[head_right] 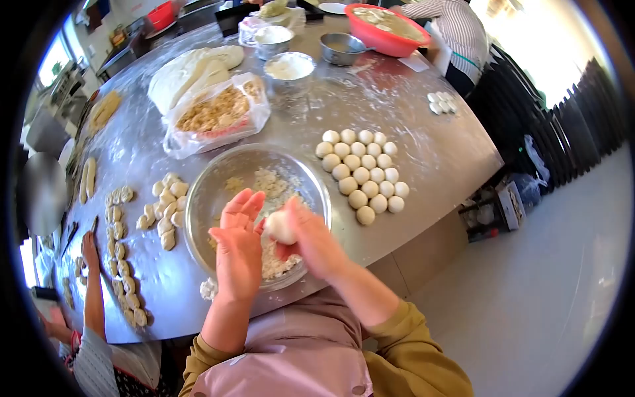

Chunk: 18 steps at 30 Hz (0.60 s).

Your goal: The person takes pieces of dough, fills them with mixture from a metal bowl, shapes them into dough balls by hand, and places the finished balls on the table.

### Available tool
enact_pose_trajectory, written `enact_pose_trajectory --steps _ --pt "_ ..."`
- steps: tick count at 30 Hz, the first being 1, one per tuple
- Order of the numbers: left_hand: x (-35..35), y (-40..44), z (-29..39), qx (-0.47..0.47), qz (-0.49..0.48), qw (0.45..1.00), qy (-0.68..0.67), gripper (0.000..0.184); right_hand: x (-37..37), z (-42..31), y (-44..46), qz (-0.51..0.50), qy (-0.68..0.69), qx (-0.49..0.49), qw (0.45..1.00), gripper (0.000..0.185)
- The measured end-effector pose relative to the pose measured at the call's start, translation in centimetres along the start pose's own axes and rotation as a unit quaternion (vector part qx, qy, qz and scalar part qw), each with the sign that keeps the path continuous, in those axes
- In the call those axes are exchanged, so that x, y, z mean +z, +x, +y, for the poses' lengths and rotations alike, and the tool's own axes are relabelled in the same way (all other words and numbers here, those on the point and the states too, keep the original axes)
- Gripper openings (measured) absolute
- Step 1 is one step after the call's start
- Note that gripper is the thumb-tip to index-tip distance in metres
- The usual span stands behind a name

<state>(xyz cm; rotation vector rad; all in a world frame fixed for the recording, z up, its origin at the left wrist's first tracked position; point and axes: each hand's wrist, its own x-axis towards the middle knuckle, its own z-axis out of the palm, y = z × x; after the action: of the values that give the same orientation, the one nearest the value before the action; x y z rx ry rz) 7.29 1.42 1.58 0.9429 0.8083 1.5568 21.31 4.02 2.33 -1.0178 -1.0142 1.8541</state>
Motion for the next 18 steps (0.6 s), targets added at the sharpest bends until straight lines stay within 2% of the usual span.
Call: enact_pose_trajectory --steps 2,4,5,6,8,11,14,18 --pt "-0.2 -0.2 0.3 0.007 0.008 1.0 -0.023 0.077 -4.6 -1.7 0.1 0.09 -0.037 -0.098 0.99 0.045" --pt "-1.9 -0.6 0.8 0.014 -0.001 0.999 -0.045 0.069 -10.9 -3.8 1.0 0.152 0.018 -0.141 0.978 0.037" --pt "-2.9 -0.8 1.0 0.006 0.003 0.997 -0.071 0.066 -14.4 -4.4 1.6 0.216 -0.056 -0.181 0.958 0.039" --pt "-3.9 -1.2 1.3 -0.014 0.007 0.997 -0.071 0.064 -17.2 -5.3 1.9 0.297 -0.194 -0.181 0.917 0.043" --pt "-5.2 -2.0 1.8 -0.036 0.022 0.998 -0.05 0.06 -22.6 -6.5 3.0 0.379 -0.315 -0.091 0.865 0.046" --pt "-5.6 -3.3 2.8 -0.06 0.043 0.997 -0.009 0.055 -28.1 -6.2 5.6 0.393 -0.51 0.06 0.763 0.054" --pt "-5.3 -3.8 3.2 -0.084 0.043 0.995 -0.016 0.046 -28.9 -5.8 7.2 0.373 -0.562 0.091 0.733 0.059" --pt "-5.4 -4.2 3.2 -0.097 0.059 0.993 -0.02 0.044 -28.4 -4.8 9.6 0.361 -0.616 0.137 0.687 0.068"
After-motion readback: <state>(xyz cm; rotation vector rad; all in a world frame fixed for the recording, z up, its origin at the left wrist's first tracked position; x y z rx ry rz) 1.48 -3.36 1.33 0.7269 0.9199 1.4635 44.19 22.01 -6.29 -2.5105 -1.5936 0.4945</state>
